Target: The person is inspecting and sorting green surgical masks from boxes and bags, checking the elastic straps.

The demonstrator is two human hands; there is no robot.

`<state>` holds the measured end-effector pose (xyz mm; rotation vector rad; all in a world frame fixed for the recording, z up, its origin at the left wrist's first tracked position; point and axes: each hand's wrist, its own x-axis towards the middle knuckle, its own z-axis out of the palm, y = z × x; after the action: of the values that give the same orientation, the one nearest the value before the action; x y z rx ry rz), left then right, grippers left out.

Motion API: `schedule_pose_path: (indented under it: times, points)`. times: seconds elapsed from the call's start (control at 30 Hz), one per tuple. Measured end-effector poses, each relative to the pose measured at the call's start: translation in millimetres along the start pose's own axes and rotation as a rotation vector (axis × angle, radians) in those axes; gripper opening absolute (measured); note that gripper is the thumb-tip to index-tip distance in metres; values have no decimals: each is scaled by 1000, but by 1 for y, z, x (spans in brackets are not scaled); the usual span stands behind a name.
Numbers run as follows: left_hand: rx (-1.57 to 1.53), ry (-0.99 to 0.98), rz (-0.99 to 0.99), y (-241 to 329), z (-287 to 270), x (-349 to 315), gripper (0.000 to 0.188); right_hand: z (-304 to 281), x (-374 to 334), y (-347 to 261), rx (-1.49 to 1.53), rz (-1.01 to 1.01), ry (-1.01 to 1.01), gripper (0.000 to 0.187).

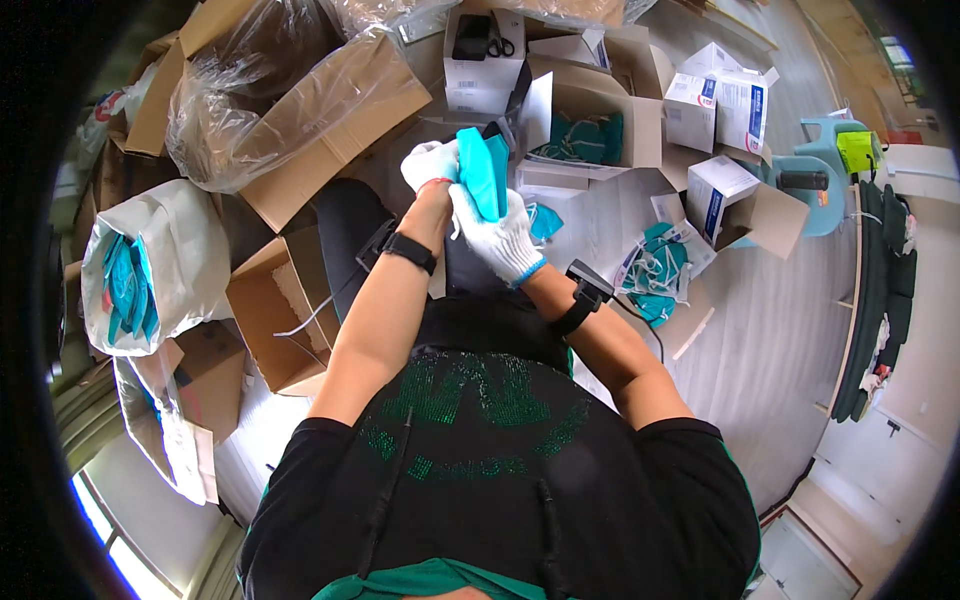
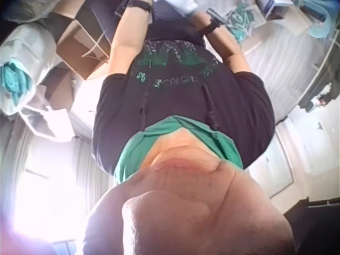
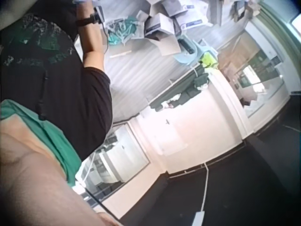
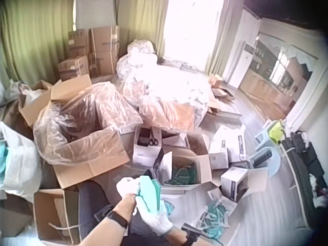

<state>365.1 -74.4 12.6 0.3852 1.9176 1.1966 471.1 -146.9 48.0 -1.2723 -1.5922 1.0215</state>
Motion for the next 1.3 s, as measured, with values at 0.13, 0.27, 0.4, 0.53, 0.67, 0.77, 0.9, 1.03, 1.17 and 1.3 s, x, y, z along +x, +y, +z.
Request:
schedule_pose_path:
  times: [0.13,0.27,0.4,0.53,0.67,0.77,0.9,1.03,1.17,1.3]
  points:
    - [50,121,34,-24,11,-3,6,-17,-23,13,-92,-93,-39,9]
    - [159,96,-83,-24,25,-13,15,-41,-32,20,-466,-545,-61,21]
    - [37,126,-91,-38,24,3,16,-49,-17,22,-472,-638,-111,24]
    - [-22,-316,10,-29,0,-13,34,-59,8,34,-196,-80,-197,24]
    - [-56,-413,-74,-30,-12,-18,60,-54,27,54,-171,-67,-120,40]
    - [33,-375,46,-29,-22,-16,65,-50,35,40,-358,41,-82,56]
    - [50,-312,113,-35,-25,-9,65,-34,30,22,-477,8,178,84]
    - [51,-222,74,-45,-28,-3,67,-25,27,9,-579,82,147,90]
    - [79,-225,-45,-50,-32,0,73,-22,26,24,-501,-106,258,70]
    - [73,-241,-9,-55,-34,-2,79,-30,26,53,-491,-135,23,42]
